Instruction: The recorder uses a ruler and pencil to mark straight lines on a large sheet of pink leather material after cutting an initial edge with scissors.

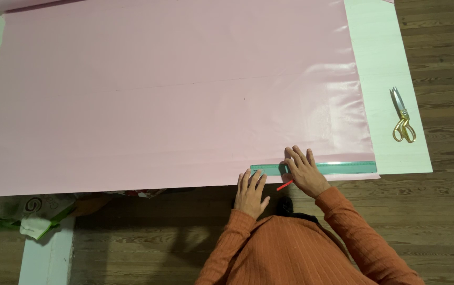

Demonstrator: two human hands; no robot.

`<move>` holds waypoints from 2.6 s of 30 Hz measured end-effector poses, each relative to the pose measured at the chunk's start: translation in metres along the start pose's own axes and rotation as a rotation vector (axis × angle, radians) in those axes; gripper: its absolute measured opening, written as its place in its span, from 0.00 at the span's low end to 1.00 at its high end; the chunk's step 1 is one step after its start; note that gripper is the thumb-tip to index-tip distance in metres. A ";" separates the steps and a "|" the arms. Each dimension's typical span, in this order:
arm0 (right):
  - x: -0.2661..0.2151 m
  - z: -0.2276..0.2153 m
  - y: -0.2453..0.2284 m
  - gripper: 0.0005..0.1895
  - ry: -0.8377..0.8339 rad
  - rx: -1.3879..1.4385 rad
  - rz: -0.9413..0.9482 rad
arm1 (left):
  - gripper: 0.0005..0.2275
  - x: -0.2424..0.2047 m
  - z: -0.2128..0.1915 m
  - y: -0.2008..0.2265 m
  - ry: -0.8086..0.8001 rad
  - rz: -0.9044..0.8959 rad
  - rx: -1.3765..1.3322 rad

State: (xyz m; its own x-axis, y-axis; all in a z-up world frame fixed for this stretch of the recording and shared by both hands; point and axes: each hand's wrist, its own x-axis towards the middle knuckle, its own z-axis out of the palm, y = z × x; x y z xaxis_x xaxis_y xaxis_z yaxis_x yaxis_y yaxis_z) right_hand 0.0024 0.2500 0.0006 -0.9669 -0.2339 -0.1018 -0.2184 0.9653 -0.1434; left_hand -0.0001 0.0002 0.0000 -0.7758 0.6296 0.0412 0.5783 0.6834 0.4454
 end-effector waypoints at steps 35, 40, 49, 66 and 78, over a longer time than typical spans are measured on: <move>-0.008 -0.019 0.000 0.22 0.093 0.111 -0.058 | 0.32 -0.007 -0.004 0.000 0.037 -0.031 -0.054; -0.007 -0.019 -0.001 0.24 0.079 0.107 -0.038 | 0.33 -0.005 -0.001 -0.003 0.038 -0.031 -0.059; -0.006 -0.014 -0.004 0.21 0.063 0.086 -0.001 | 0.34 -0.006 0.001 -0.004 0.045 -0.046 -0.067; -0.008 -0.006 -0.003 0.20 0.031 0.077 0.009 | 0.35 -0.008 0.006 -0.005 0.051 -0.052 -0.069; 0.002 -0.028 -0.007 0.21 0.093 0.204 0.045 | 0.35 -0.007 0.008 -0.007 0.008 -0.055 -0.058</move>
State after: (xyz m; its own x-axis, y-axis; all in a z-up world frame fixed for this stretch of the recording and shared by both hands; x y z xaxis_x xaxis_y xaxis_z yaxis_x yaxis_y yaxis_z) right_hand -0.0018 0.2458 0.0289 -0.9852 -0.1701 -0.0229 -0.1525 0.9288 -0.3376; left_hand 0.0036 -0.0062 -0.0106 -0.8080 0.5888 0.0223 0.5196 0.6941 0.4983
